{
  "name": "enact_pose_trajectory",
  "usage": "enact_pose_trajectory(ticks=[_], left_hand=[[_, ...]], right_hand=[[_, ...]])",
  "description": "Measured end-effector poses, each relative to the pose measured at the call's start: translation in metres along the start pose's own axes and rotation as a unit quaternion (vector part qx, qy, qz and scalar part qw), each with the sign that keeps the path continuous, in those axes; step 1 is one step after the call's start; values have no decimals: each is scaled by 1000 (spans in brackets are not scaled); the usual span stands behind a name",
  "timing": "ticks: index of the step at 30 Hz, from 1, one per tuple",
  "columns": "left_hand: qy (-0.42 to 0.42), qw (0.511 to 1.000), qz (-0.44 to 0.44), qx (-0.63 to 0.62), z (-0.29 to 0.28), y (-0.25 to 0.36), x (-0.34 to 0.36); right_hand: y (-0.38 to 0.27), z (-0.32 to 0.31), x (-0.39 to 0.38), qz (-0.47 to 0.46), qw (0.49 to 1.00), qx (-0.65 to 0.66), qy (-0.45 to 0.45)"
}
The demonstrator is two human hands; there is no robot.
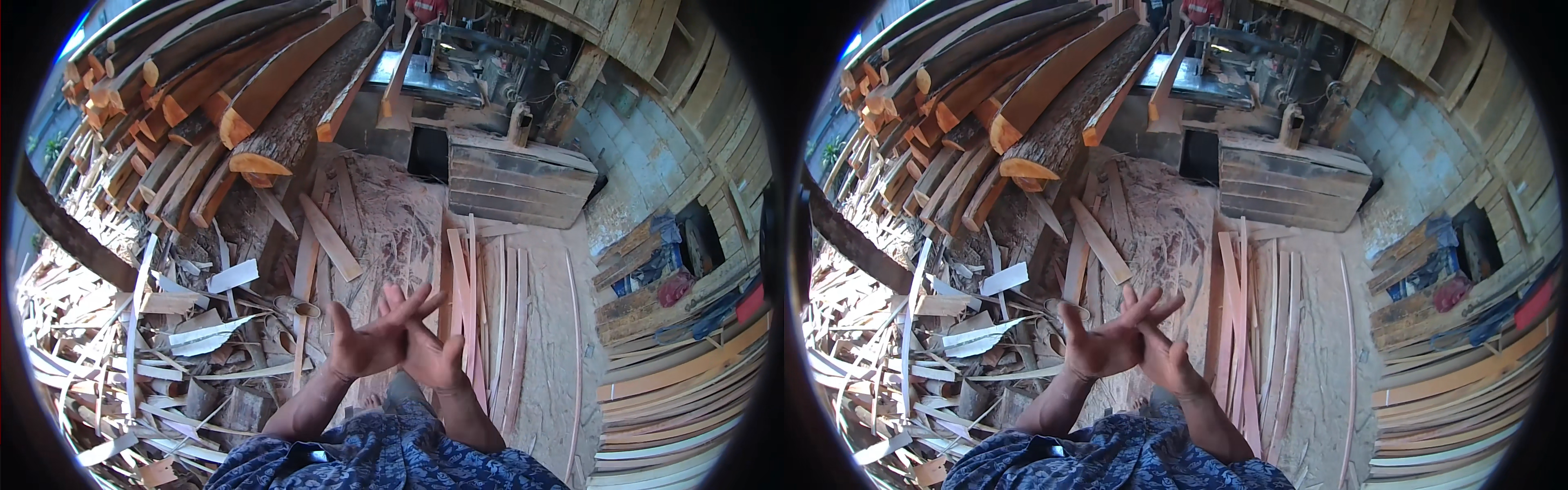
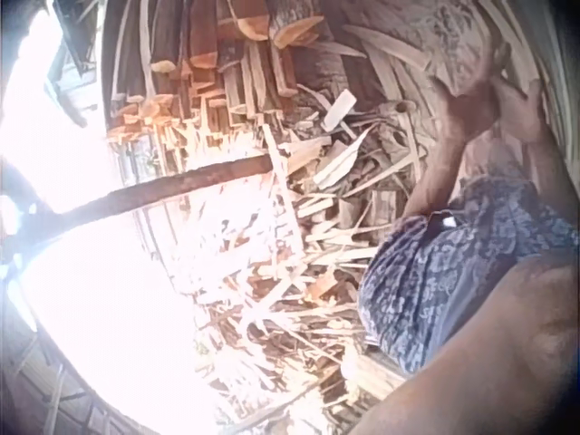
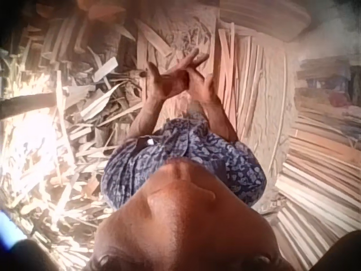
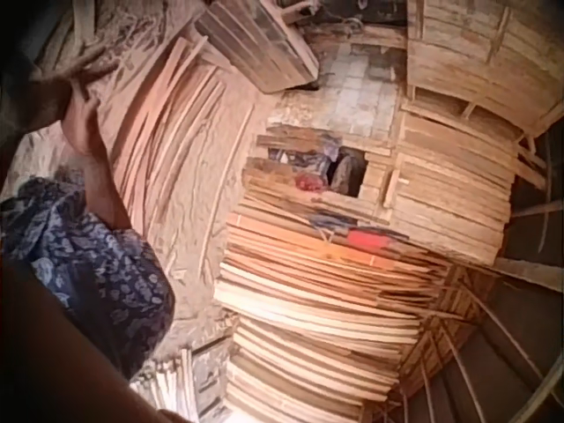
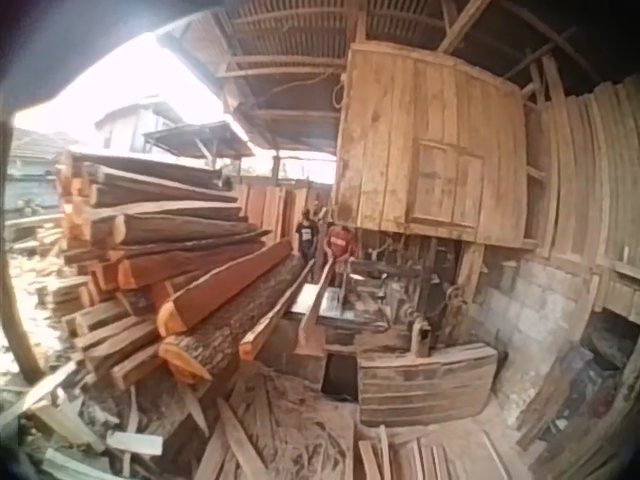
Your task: The person feeds a large wood slab and then smaller logs through a band saw to cut thin strips, while a helper assists by guiding the wood from the other side. The person guides the material by hand and sets the cut strips aside.
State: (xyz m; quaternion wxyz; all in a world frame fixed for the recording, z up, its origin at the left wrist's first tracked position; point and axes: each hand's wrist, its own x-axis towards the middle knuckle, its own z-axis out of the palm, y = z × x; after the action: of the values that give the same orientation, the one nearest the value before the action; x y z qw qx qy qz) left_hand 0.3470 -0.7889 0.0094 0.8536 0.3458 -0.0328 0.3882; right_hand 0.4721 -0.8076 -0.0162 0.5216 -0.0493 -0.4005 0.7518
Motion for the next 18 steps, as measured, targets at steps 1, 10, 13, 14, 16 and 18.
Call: enact_pose_trajectory(ticks=[1, 10, 13, 14, 16, 18], left_hand=[[106, 959, 2, 263, -34, -16, 19], [-167, 970, -177, -13, -81, 26, 107], [9, 970, -128, 208, -152, 15, 184], [112, 910, -171, 362, -179, 2, 204], [130, 878, -212, 409, -202, -17, 204], [40, 928, -220, 299, -179, 1, 205]], right_hand=[[3, -12, 6, -5, 1000, 1, -3], [-73, -94, 50, 77, 982, -132, -108], [-65, -177, 108, 146, 941, -302, 50], [-60, -209, 119, 238, 893, -347, 157], [-53, -254, 117, 172, 963, -163, 125], [-89, -237, 115, 266, 961, -50, 56]])
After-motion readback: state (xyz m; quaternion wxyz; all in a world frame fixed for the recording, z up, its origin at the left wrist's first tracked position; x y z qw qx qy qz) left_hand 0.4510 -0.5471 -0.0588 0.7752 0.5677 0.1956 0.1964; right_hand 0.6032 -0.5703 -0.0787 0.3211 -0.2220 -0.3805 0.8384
